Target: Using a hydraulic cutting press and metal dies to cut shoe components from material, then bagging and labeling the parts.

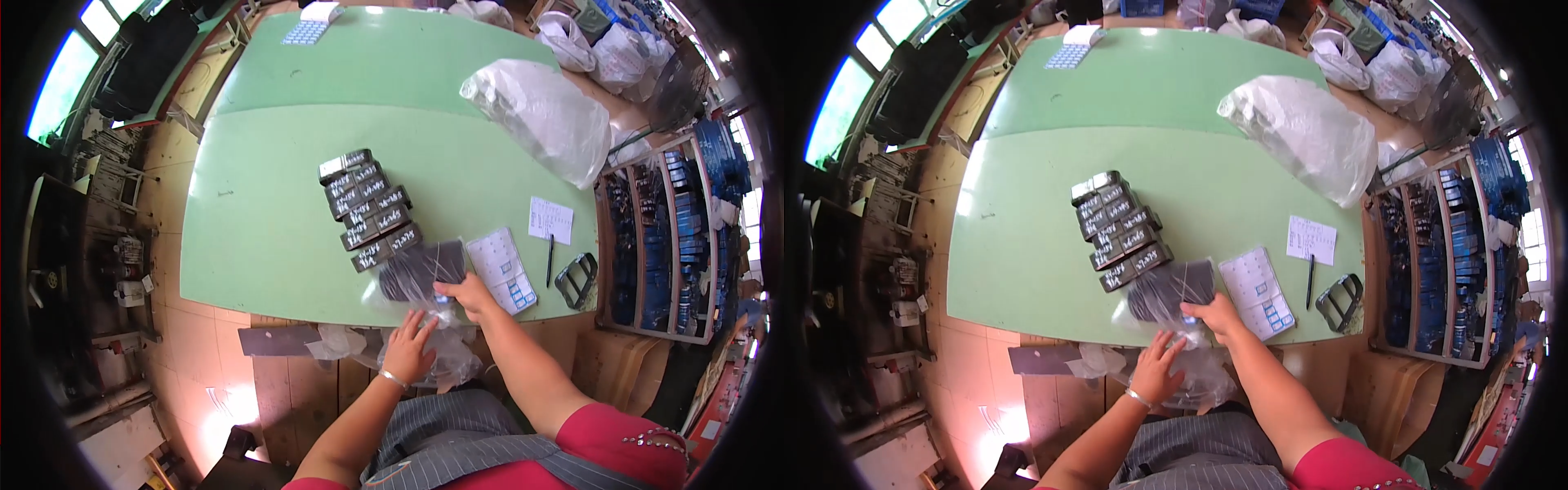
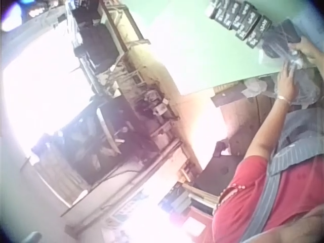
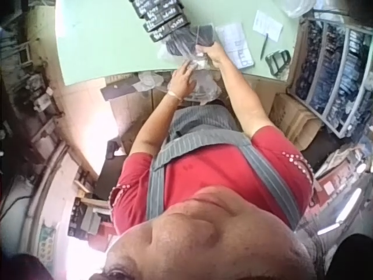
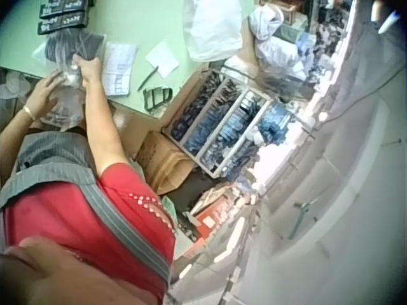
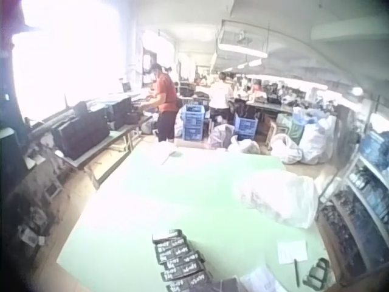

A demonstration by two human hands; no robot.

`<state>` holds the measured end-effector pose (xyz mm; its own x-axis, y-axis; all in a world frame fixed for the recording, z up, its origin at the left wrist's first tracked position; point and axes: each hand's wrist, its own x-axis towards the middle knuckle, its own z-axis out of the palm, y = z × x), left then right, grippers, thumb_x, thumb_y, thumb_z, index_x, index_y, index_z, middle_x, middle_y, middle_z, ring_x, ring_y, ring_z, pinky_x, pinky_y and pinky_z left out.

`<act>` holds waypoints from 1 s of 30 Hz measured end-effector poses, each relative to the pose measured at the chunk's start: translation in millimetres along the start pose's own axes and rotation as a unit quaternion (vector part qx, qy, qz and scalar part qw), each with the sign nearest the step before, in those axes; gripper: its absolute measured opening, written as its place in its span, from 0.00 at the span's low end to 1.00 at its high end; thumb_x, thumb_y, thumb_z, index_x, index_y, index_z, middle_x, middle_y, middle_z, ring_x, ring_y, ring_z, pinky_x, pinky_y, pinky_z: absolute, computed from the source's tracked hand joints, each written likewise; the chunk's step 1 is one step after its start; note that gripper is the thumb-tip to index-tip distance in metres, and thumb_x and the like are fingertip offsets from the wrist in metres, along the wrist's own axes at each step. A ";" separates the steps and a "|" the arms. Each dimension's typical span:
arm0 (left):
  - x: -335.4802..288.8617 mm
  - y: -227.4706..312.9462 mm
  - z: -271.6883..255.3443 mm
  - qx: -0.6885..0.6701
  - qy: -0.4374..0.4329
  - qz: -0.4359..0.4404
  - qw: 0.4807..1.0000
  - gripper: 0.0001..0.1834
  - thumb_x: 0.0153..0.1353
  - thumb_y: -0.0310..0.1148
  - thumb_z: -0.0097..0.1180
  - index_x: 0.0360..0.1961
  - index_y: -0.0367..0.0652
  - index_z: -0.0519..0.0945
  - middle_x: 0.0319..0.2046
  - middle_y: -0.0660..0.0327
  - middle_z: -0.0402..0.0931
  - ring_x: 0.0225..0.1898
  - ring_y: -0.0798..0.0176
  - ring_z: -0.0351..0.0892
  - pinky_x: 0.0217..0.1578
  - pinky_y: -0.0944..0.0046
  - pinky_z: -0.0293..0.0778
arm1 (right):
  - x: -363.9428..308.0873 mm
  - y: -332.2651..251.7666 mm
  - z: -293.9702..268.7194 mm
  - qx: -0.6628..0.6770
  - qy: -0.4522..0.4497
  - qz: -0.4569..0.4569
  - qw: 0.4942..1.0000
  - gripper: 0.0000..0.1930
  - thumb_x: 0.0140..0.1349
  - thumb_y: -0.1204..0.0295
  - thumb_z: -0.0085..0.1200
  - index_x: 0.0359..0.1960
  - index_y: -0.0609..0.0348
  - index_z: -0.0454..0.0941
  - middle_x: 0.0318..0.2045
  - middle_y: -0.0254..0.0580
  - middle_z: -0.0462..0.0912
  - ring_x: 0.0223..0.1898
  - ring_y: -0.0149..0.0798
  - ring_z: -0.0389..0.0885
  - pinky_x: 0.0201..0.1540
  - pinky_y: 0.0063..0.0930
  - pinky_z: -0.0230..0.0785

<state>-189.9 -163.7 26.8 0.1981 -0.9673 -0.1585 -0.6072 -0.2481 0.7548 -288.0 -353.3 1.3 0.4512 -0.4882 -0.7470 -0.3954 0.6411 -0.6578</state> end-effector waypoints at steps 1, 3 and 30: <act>-3.5 0.8 -1.5 0.003 0.007 0.003 1.000 0.36 0.48 0.32 0.64 0.61 0.54 0.67 0.62 0.52 0.61 0.65 0.47 0.58 0.60 0.49 0.60 | -4.3 1.2 -2.7 0.080 0.000 -0.005 0.997 0.28 0.51 0.75 0.66 0.54 0.63 0.68 0.45 0.41 0.79 0.45 0.34 0.77 0.51 0.32 0.69; -9.8 0.7 -4.2 -0.124 0.107 0.014 0.986 0.32 0.48 0.28 0.64 0.58 0.47 0.71 0.57 0.52 0.67 0.59 0.47 0.67 0.57 0.54 0.66 | -18.8 -1.3 -14.0 0.136 0.009 -0.024 0.990 0.27 0.53 0.75 0.65 0.54 0.63 0.68 0.44 0.41 0.79 0.44 0.35 0.78 0.51 0.33 0.69; 95.1 -22.1 -21.3 -0.887 0.159 -0.140 0.410 0.22 0.65 0.51 0.50 0.37 0.41 0.82 0.42 0.58 0.80 0.49 0.59 0.76 0.48 0.58 0.70 | 5.2 -52.1 -101.3 -0.141 0.199 -0.296 0.924 0.17 0.58 0.68 0.61 0.46 0.62 0.72 0.37 0.32 0.78 0.40 0.27 0.74 0.47 0.24 0.68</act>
<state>-141.3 -249.1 8.6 0.3309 -0.7878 -0.5195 0.9330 0.3557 0.0549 -346.1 -449.2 22.0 0.3463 -0.9190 -0.1885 -0.3916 0.0410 -0.9192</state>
